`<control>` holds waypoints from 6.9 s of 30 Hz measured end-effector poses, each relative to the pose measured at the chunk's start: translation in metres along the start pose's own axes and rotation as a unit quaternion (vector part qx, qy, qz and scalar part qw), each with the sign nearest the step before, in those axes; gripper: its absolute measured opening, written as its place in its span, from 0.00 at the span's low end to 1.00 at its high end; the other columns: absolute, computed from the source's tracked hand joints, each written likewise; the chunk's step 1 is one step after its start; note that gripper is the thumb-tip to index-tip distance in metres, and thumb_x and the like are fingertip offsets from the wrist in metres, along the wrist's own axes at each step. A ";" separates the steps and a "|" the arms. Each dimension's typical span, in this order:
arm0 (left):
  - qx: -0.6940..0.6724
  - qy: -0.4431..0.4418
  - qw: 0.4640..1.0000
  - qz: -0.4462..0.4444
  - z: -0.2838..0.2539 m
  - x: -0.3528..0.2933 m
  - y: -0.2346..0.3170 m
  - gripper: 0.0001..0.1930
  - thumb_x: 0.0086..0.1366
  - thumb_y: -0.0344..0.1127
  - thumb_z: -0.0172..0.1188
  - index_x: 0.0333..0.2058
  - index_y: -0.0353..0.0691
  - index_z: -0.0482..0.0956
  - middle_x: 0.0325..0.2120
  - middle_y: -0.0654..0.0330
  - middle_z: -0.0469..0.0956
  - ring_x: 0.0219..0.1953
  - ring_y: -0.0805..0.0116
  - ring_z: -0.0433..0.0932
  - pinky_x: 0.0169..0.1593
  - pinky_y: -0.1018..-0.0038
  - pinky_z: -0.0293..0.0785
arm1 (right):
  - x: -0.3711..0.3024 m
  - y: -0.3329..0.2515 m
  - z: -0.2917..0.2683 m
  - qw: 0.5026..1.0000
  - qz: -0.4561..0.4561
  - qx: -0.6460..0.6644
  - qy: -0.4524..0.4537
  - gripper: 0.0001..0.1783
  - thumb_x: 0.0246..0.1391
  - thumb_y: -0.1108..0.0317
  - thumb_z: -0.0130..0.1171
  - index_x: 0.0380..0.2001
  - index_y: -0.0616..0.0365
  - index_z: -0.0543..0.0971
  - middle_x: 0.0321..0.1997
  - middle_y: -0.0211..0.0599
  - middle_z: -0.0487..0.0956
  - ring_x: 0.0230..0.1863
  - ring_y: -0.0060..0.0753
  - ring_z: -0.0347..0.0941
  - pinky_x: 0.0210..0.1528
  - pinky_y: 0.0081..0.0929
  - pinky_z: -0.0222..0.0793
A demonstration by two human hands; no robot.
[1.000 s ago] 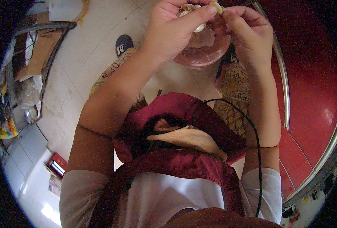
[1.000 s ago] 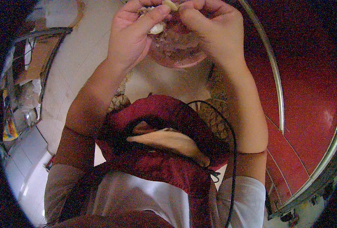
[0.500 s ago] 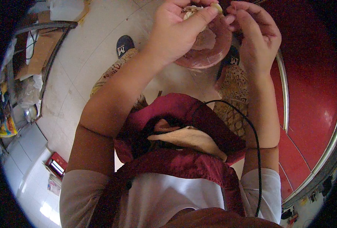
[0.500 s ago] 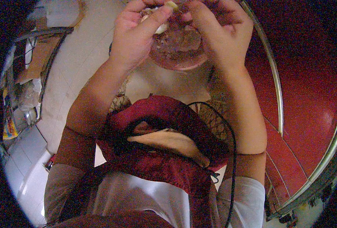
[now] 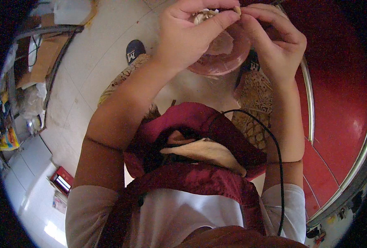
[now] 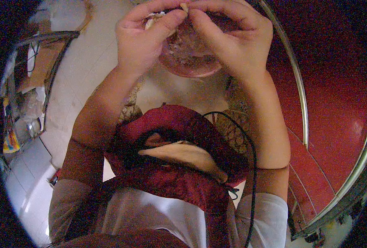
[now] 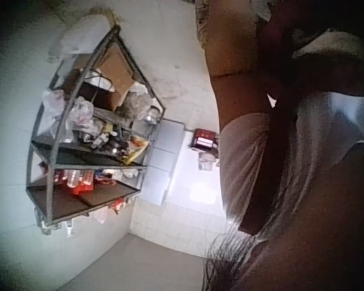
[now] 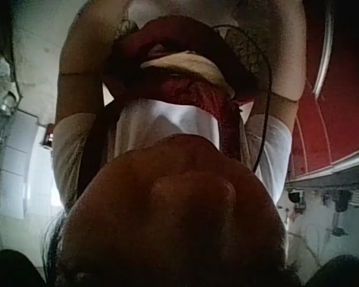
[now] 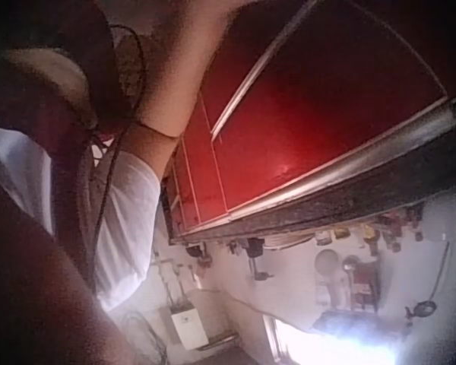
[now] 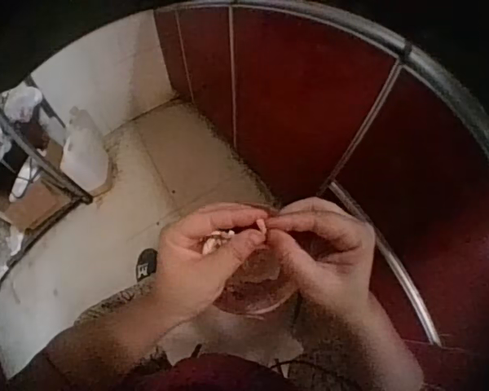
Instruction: The person peels garlic cloves by hand, separating the papery skin from the cloves and dropping the peels into a small pink bowl. The person briefly adjusts a device on their chest before continuing to peel additional cloves.
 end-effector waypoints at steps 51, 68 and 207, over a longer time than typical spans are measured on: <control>0.196 -0.091 0.966 0.143 0.009 0.000 0.044 0.11 0.64 0.19 0.64 0.46 0.29 0.85 0.41 0.50 0.82 0.41 0.67 0.83 0.43 0.77 0.79 | -0.020 0.039 -0.008 0.990 0.141 -0.008 0.026 0.07 0.60 0.74 0.67 0.38 0.66 0.86 0.35 0.34 0.87 0.34 0.20 0.81 0.39 0.17 0.77; -0.058 -0.008 0.994 -0.094 -0.003 0.001 -0.016 0.11 0.70 0.26 0.63 0.49 0.31 0.82 0.44 0.57 0.85 0.42 0.73 0.83 0.48 0.76 0.80 | -0.023 0.043 0.001 0.961 0.232 0.136 0.066 0.06 0.60 0.74 0.65 0.35 0.67 0.85 0.33 0.35 0.86 0.32 0.21 0.79 0.38 0.21 0.77; -0.159 0.038 0.985 -0.048 -0.022 -0.001 -0.013 0.14 0.70 0.24 0.62 0.53 0.30 0.77 0.47 0.53 0.83 0.43 0.69 0.84 0.50 0.74 0.82 | -0.020 0.048 0.009 0.915 0.278 0.279 0.091 0.08 0.63 0.76 0.57 0.36 0.68 0.84 0.33 0.38 0.86 0.33 0.24 0.80 0.38 0.23 0.76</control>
Point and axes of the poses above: each hand's wrist, its own x-axis towards the middle knuckle, its own z-axis out of the palm, y = z × x, the point moved 10 cm from there along x, towards the middle knuckle
